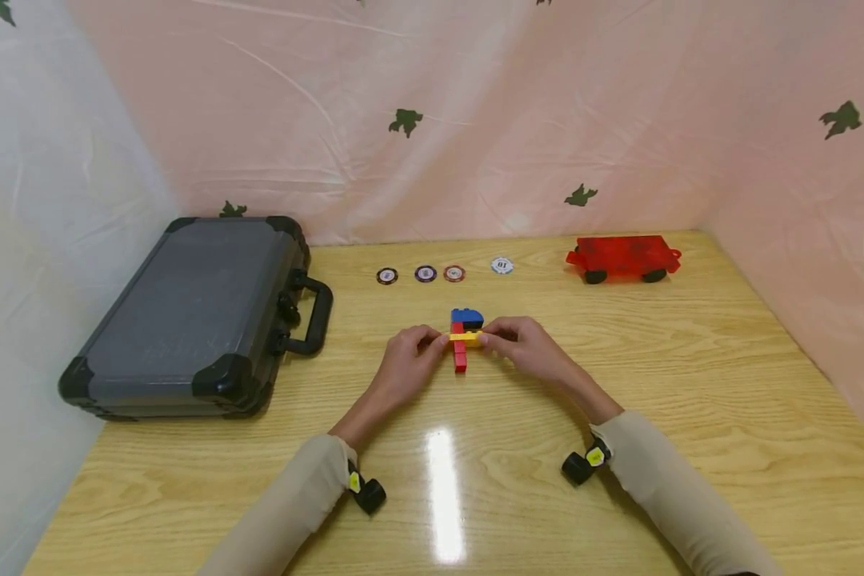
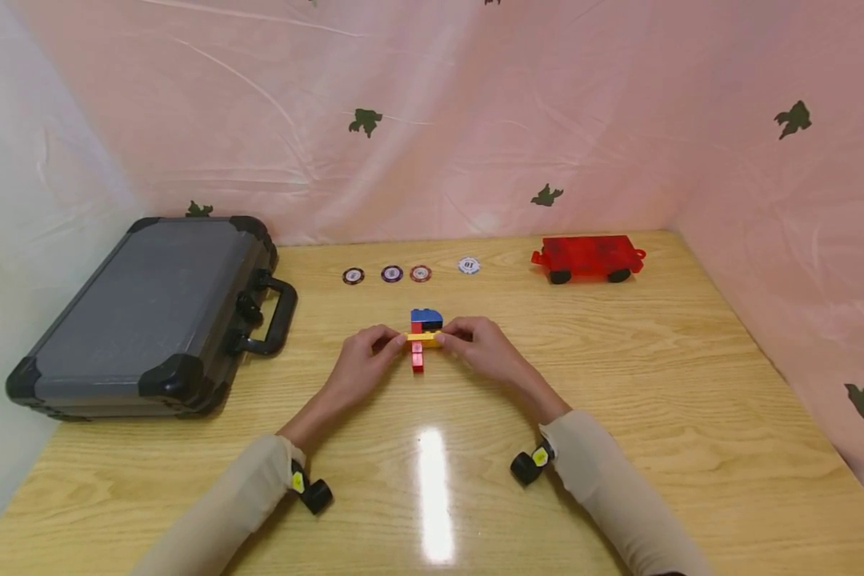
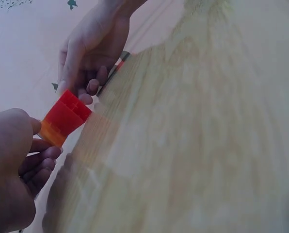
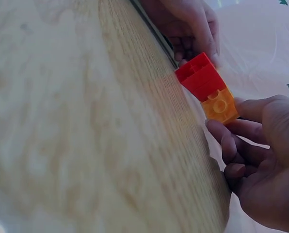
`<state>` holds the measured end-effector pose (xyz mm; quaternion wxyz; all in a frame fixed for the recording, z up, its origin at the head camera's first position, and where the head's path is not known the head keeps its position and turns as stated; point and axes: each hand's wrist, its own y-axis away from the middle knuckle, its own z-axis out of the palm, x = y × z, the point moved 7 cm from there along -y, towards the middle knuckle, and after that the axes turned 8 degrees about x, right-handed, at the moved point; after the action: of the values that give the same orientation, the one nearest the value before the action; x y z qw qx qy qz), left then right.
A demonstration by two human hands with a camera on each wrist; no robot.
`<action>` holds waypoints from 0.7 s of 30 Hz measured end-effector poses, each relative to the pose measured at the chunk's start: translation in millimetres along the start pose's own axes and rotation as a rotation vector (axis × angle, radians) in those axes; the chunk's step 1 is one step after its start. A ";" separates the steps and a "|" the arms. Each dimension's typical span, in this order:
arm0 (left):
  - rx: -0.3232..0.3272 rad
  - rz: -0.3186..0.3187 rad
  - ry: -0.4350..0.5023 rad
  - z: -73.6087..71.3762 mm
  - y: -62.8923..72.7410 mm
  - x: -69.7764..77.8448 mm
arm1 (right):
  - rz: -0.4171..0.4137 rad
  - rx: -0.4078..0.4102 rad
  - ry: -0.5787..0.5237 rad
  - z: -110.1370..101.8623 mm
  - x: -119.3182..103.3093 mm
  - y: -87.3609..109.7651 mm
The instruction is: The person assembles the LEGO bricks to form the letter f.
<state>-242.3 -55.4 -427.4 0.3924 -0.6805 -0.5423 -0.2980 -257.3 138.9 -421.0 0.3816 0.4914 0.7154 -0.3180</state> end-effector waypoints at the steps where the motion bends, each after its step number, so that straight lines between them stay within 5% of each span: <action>1: 0.001 0.000 0.000 0.3 -0.3 -0.2 | 0.002 0.000 0.005 -0.1 0.1 -0.3; 21: -0.004 -0.003 -0.019 0.8 -1.4 0.9 | 0.026 -0.012 0.028 1.7 -0.2 -2.8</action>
<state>-243.4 -54.1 -426.8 0.3856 -0.6833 -0.5463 -0.2932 -259.5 136.5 -421.5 0.3787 0.5028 0.7161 -0.3016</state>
